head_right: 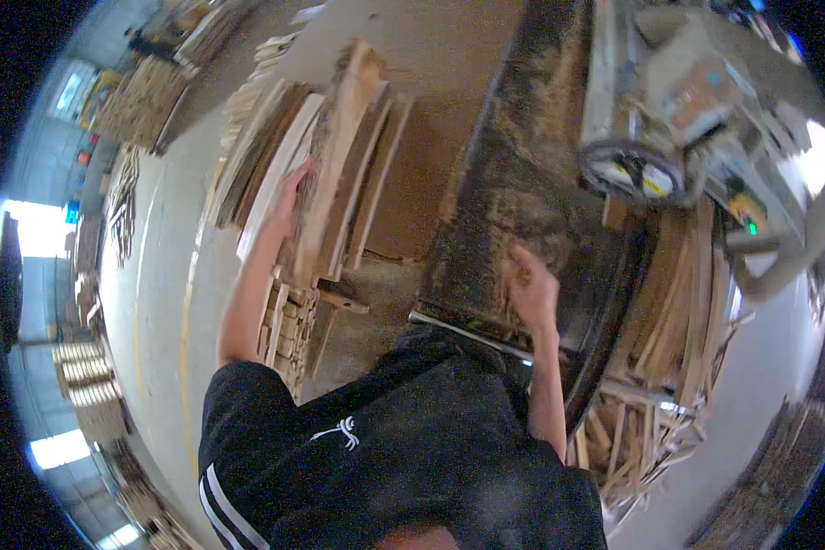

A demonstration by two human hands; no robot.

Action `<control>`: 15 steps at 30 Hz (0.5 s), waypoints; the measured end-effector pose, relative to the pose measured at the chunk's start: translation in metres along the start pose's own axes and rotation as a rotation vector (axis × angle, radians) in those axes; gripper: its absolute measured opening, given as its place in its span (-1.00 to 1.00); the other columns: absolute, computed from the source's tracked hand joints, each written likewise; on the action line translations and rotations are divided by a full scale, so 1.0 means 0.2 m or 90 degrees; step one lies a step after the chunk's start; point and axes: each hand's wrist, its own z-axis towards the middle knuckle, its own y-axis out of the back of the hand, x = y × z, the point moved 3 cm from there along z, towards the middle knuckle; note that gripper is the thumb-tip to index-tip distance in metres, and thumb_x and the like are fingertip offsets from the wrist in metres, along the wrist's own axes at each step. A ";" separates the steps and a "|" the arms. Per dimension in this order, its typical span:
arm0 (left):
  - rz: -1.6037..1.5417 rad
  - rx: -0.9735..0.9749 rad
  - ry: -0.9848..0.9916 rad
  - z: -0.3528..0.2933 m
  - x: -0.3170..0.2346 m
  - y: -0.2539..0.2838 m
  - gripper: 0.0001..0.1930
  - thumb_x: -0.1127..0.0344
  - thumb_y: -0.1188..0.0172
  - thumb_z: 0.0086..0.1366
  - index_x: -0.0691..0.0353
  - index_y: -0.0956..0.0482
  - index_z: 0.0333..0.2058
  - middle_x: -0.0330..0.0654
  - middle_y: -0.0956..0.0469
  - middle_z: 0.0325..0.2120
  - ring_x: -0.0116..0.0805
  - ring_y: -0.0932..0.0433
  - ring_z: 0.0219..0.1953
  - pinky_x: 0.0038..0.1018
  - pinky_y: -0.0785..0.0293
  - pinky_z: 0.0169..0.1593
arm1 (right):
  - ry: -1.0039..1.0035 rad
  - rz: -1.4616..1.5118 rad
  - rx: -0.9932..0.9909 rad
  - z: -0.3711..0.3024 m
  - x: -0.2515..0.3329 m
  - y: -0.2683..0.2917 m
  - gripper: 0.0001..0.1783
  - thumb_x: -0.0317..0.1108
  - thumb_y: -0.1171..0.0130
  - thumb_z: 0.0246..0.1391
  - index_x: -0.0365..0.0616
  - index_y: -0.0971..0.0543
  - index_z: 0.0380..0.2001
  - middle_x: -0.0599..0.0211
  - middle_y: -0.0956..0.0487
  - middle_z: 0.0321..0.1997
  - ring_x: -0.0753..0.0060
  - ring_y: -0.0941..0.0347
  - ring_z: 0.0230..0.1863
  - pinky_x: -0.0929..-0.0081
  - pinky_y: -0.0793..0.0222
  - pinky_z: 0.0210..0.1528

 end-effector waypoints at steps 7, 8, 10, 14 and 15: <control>-0.581 0.370 0.005 -0.50 0.07 -1.28 -0.42 0.00 0.21 0.64 0.35 -0.29 0.37 0.00 -0.45 0.30 -0.14 -0.45 0.31 -0.19 -0.49 0.27 | 0.013 -0.067 0.101 -0.34 0.49 -0.03 0.27 0.13 -0.49 -0.01 -0.53 -0.06 0.44 -0.48 -0.36 0.34 -0.35 -0.34 0.37 0.02 -0.31 0.37; -0.646 0.369 0.058 -0.60 0.05 -1.42 -0.42 -0.01 0.20 0.64 0.33 -0.27 0.38 -0.02 -0.47 0.29 -0.14 -0.48 0.29 -0.19 -0.50 0.27 | -0.047 -0.121 0.035 -0.41 0.44 0.00 0.23 0.02 -0.53 -0.04 -0.49 -0.07 0.44 -0.49 -0.40 0.29 -0.38 -0.39 0.32 -0.01 -0.37 0.31; -0.708 0.372 0.133 -0.77 0.08 -1.58 -0.45 0.00 0.08 0.62 0.29 -0.34 0.36 -0.08 -0.59 0.15 -0.19 -0.62 0.07 -0.27 -0.63 0.02 | -0.042 -0.135 -0.054 -0.55 0.21 0.08 0.17 -0.09 -0.53 -0.07 -0.45 -0.10 0.43 -0.45 -0.43 0.25 -0.40 -0.42 0.27 -0.01 -0.42 0.26; -0.208 0.565 0.313 -0.98 0.30 -1.75 -0.62 0.15 -0.26 0.47 0.34 -0.56 0.06 0.00 -0.56 0.03 -0.23 -0.64 -0.04 -0.30 -0.59 -0.10 | -0.072 -0.113 -0.187 -0.94 -0.14 0.13 0.07 -0.29 -0.51 -0.11 -0.37 -0.16 0.41 -0.40 -0.46 0.22 -0.43 -0.47 0.20 -0.02 -0.47 0.20; -0.094 0.574 0.158 -1.03 0.33 -1.80 -0.54 0.12 -0.31 0.42 0.37 -0.53 0.10 0.07 -0.51 0.08 -0.18 -0.63 -0.02 -0.27 -0.60 -0.09 | -0.122 -0.049 -0.175 -0.99 -0.14 0.15 0.08 -0.35 -0.52 -0.15 -0.39 -0.17 0.40 -0.38 -0.47 0.23 -0.42 -0.44 0.24 -0.02 -0.45 0.23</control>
